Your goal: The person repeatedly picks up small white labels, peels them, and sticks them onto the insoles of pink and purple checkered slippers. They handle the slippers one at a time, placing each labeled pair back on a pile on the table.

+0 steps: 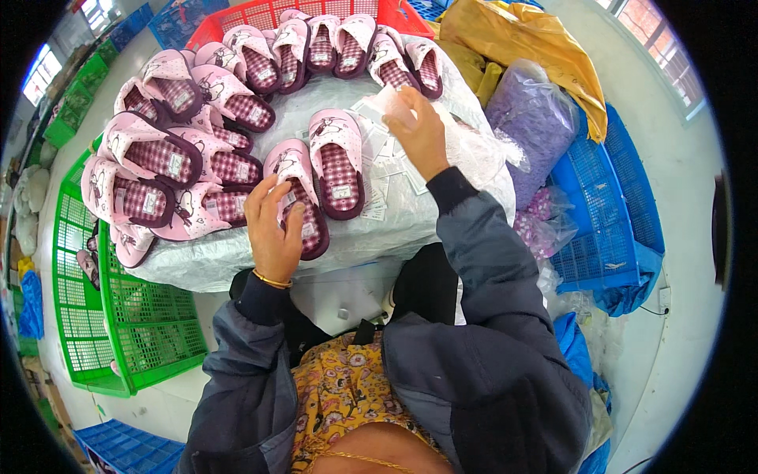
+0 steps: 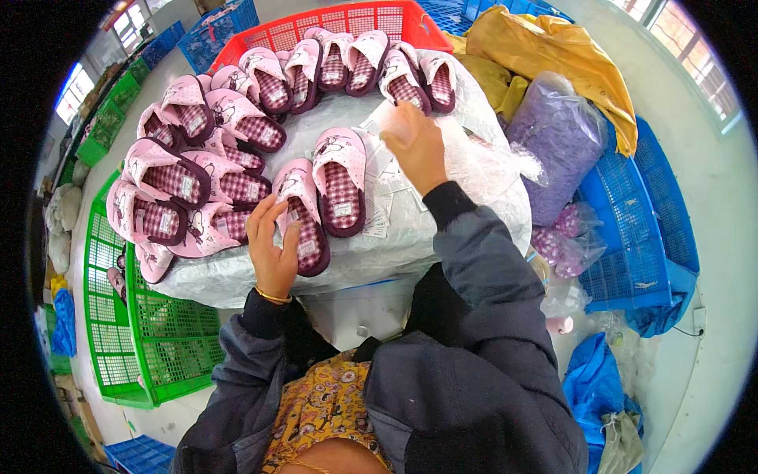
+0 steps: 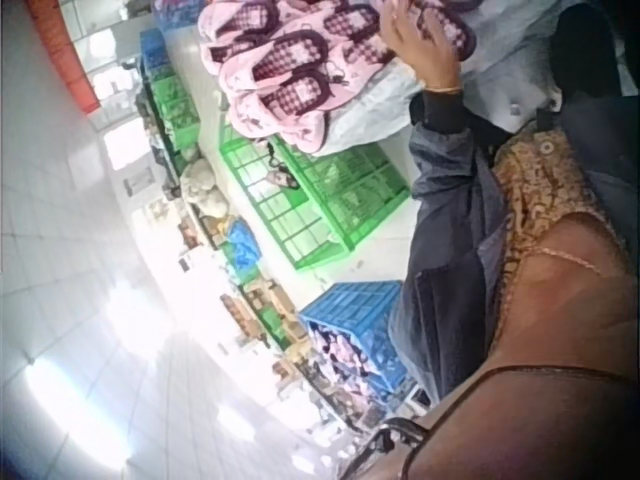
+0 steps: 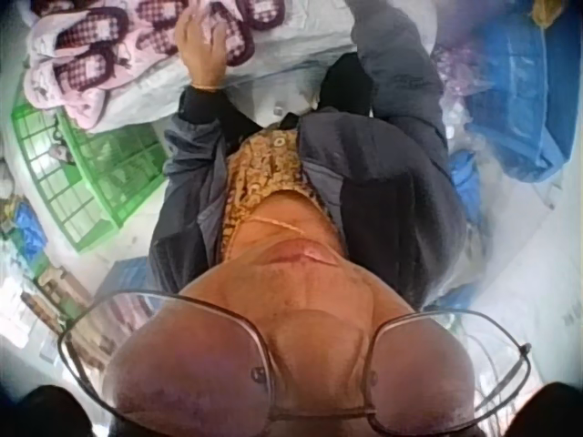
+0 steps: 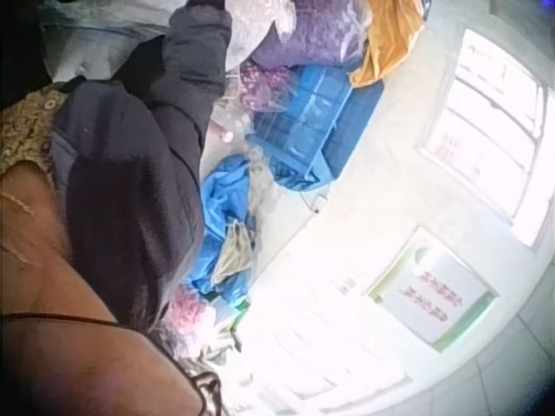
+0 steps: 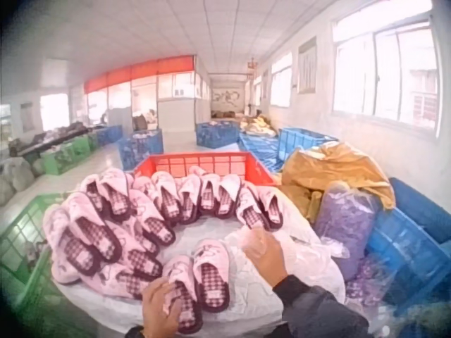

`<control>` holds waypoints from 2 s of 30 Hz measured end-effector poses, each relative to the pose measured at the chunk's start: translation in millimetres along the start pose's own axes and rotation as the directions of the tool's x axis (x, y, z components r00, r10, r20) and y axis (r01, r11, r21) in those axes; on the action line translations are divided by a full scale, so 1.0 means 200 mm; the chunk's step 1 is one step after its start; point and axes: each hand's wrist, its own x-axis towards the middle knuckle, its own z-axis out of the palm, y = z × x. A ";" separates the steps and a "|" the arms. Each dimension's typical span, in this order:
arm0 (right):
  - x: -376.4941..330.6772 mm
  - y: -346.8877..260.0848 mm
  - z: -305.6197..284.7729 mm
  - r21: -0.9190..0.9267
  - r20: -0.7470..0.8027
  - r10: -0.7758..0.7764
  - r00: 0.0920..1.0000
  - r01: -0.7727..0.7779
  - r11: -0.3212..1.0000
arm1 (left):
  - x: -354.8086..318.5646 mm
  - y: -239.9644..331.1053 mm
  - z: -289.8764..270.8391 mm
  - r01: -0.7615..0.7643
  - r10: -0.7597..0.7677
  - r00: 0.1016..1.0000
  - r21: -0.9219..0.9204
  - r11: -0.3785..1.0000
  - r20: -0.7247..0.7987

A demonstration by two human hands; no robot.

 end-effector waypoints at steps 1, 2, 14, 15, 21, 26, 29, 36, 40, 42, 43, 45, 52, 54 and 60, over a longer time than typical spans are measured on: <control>-0.03 -0.10 -0.02 0.003 0.003 -0.013 1.000 0.013 1.000 | 0.02 0.03 0.00 -0.015 0.015 1.000 -0.025 1.000 -0.015; -0.08 -0.19 -0.04 0.073 0.032 -0.001 0.999 -0.001 0.997 | 0.05 0.06 0.03 -0.046 0.042 0.998 -0.096 0.994 -0.050; -0.63 -0.40 -0.28 -0.018 0.034 0.027 0.999 -0.027 0.999 | 0.06 0.17 0.34 0.580 -0.393 0.813 -0.542 0.607 0.430; -0.67 -0.35 -0.31 -0.059 -0.030 0.028 0.999 -0.030 0.998 | 0.07 0.17 0.36 0.576 -0.378 0.816 -0.556 0.600 0.437; -0.77 -0.12 -0.55 -0.355 -0.139 0.023 0.990 -0.071 0.932 | 0.23 0.24 0.46 0.598 -0.415 0.798 -0.487 0.637 0.437; -0.79 -0.05 -0.55 -0.398 0.026 -0.036 0.999 0.043 0.916 | 0.32 0.33 0.67 0.622 -0.454 0.775 -0.654 0.430 0.439; -0.81 -0.04 -0.54 -0.368 0.114 -0.047 0.992 0.086 0.926 | 0.36 0.41 0.79 0.679 -0.366 0.734 -0.593 0.433 0.572; -0.84 -0.01 -0.54 -0.203 0.064 -0.079 0.995 0.090 0.975 | 0.29 0.56 1.15 0.740 -0.068 0.590 -0.506 0.443 0.804; -0.91 -0.08 -0.47 -0.069 0.091 -0.049 0.995 0.056 0.996 | 0.23 0.48 1.35 0.672 0.001 0.530 -0.420 0.610 0.848; -0.94 -0.13 -0.47 -0.057 0.165 -0.059 0.985 0.069 0.996 | 0.23 0.49 1.37 0.731 -0.027 0.526 -0.435 0.525 0.850; -0.95 -0.17 -0.46 -0.038 0.203 -0.072 0.976 0.082 0.996 | 0.23 0.48 1.36 0.756 -0.052 0.528 -0.441 0.484 0.847; -0.96 -0.26 -0.49 0.038 0.222 -0.074 0.972 0.067 0.997 | 0.23 0.44 1.38 0.731 -0.044 0.518 -0.415 0.542 0.855; -0.96 -0.48 -0.65 0.177 0.198 0.004 0.980 -0.040 0.983 | 0.21 0.46 1.39 0.644 -0.055 0.571 -0.405 0.649 0.819; -0.97 -0.50 -0.69 0.194 0.222 0.046 0.974 -0.090 0.977 | 0.20 0.46 1.40 0.661 -0.081 0.563 -0.390 0.641 0.822; -0.99 -0.60 -0.72 0.256 0.316 0.018 0.949 -0.103 0.961 | 0.22 0.47 1.39 0.647 -0.085 0.566 -0.378 0.662 0.820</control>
